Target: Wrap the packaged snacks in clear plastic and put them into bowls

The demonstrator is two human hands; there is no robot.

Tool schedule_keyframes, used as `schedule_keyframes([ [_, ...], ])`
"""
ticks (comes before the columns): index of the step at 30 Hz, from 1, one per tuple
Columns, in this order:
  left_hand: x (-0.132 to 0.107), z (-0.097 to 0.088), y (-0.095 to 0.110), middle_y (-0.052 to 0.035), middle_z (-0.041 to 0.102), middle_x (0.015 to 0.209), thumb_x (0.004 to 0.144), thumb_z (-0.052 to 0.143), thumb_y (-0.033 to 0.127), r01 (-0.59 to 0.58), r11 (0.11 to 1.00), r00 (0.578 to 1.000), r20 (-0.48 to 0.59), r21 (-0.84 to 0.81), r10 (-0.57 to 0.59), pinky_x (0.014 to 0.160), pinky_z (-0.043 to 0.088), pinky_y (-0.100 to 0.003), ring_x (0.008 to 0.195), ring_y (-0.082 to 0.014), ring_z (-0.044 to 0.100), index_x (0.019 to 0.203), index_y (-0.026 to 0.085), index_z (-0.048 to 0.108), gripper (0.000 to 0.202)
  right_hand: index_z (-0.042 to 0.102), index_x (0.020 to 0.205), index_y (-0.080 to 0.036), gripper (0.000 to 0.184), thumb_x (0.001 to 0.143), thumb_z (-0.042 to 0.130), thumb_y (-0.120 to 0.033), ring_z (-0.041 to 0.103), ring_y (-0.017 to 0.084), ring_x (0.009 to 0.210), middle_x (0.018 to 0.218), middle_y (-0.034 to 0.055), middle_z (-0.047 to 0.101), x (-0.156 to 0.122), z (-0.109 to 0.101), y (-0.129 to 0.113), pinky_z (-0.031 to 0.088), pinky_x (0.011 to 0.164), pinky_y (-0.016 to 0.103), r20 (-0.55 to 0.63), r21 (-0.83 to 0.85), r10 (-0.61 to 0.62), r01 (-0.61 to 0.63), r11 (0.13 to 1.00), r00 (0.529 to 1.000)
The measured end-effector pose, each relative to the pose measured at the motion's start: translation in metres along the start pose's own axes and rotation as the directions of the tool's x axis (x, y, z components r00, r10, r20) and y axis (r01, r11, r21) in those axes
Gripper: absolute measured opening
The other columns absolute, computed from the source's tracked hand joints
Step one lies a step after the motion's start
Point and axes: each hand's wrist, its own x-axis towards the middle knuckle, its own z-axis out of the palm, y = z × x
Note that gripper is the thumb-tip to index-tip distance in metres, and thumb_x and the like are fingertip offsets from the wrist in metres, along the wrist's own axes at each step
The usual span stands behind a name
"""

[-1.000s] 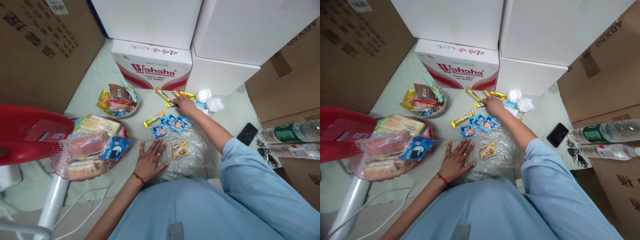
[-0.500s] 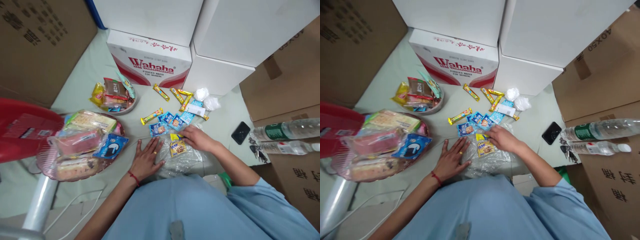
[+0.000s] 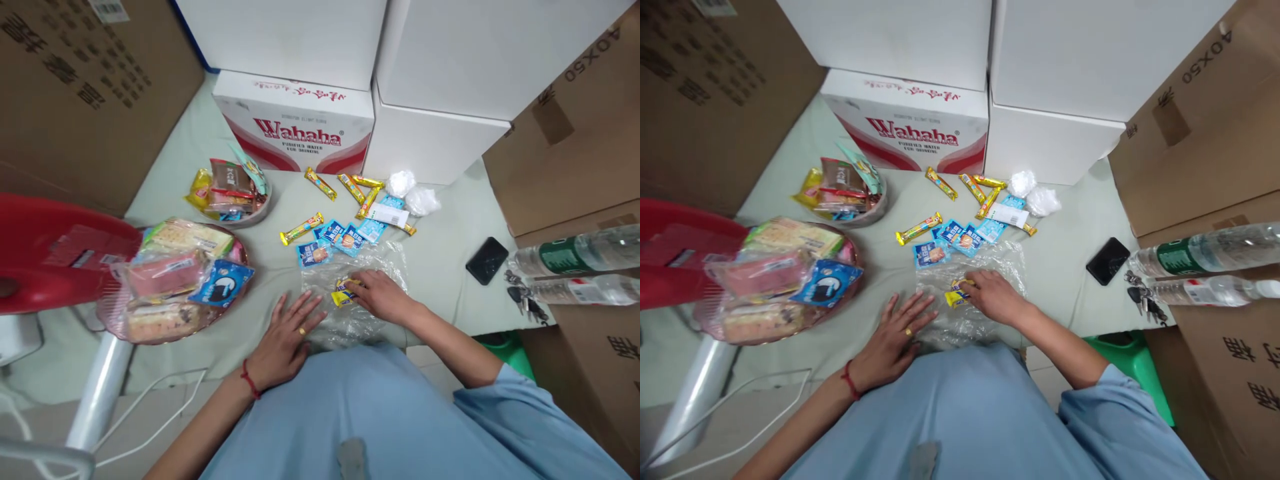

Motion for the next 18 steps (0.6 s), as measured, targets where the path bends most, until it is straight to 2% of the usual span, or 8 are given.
schedule_keyframes([
  [3,0.004,0.010,0.000,-0.0066,0.049,0.163,0.094,0.055,0.024,0.027,1.000,0.998,-0.053,-0.005,-0.027,0.130,0.010,-0.065,0.161,-0.0299,0.025,0.140,0.030,0.064,0.047,0.054,0.149,-0.022,0.050,0.103,0.059,-0.041,0.055,0.032,0.128,0.151,0.0176,0.054,-0.016,-0.008,0.001,0.046,0.103,0.047,-0.066,0.042,-0.036,0.039,0.998,0.997],
  [5,0.010,0.016,-0.001,-0.0049,0.058,0.155,0.096,0.057,0.026,0.029,0.999,0.994,-0.102,-0.041,-0.034,0.129,0.013,-0.064,0.158,-0.0293,0.031,0.123,0.031,0.072,0.032,0.048,0.154,-0.021,0.065,0.100,0.061,-0.053,0.054,0.033,0.130,0.152,0.0204,0.052,-0.036,-0.010,0.004,0.046,0.105,0.050,-0.135,0.067,-0.096,0.105,0.992,0.986],
  [8,0.016,0.024,-0.002,-0.0050,0.071,0.139,0.097,0.057,0.025,0.004,0.990,0.978,-0.204,-0.139,-0.033,0.128,0.021,-0.062,0.151,-0.0279,0.044,0.102,0.027,0.074,0.019,0.039,0.160,-0.019,0.088,0.091,0.068,-0.065,0.050,0.035,0.134,0.154,0.0225,0.050,-0.074,0.004,0.011,0.043,0.110,0.055,-0.215,0.055,-0.187,0.203,0.978,0.959],
  [10,0.019,0.026,-0.004,-0.0053,0.075,0.130,0.097,0.057,0.025,0.009,0.973,0.961,-0.267,-0.229,-0.072,0.126,0.027,-0.061,0.145,-0.0271,0.051,0.098,0.026,0.072,0.016,0.039,0.159,-0.019,0.079,0.095,0.068,-0.056,0.049,0.035,0.137,0.153,0.0216,0.051,-0.094,0.022,0.014,0.042,0.113,0.057,-0.249,0.013,-0.190,0.200,0.980,0.950],
  [13,0.022,0.026,-0.006,-0.0048,0.077,0.120,0.098,0.058,0.027,0.065,0.930,0.933,-0.309,-0.363,-0.186,0.123,0.033,-0.059,0.137,-0.0254,0.059,0.097,0.025,0.070,0.013,0.058,0.144,-0.022,0.040,0.104,0.055,-0.026,0.056,0.029,0.129,0.140,0.0165,0.062,-0.108,0.042,0.019,0.049,0.107,0.052,-0.357,-0.016,-0.109,0.110,0.994,0.928],
  [15,0.026,0.022,-0.009,-0.0041,0.078,0.115,0.099,0.058,0.028,0.095,0.899,0.913,-0.323,-0.427,-0.250,0.123,0.034,-0.058,0.134,-0.0247,0.061,0.094,0.025,0.069,0.012,0.068,0.126,-0.023,0.030,0.104,0.049,-0.018,0.062,0.026,0.117,0.130,0.0135,0.067,-0.105,0.041,0.022,0.054,0.098,0.045,-0.422,0.033,-0.051,0.071,0.997,0.905],
  [18,0.035,0.016,-0.016,-0.0041,0.078,0.108,0.099,0.058,0.029,0.127,0.877,0.875,-0.365,-0.464,-0.319,0.121,0.036,-0.057,0.134,-0.0253,0.060,0.089,0.024,0.069,0.015,0.071,0.115,-0.023,0.025,0.105,0.048,-0.022,0.066,0.022,0.104,0.126,0.0126,0.068,-0.087,0.020,0.028,0.057,0.089,0.037,-0.447,0.197,0.025,0.072,0.978,0.894],
])
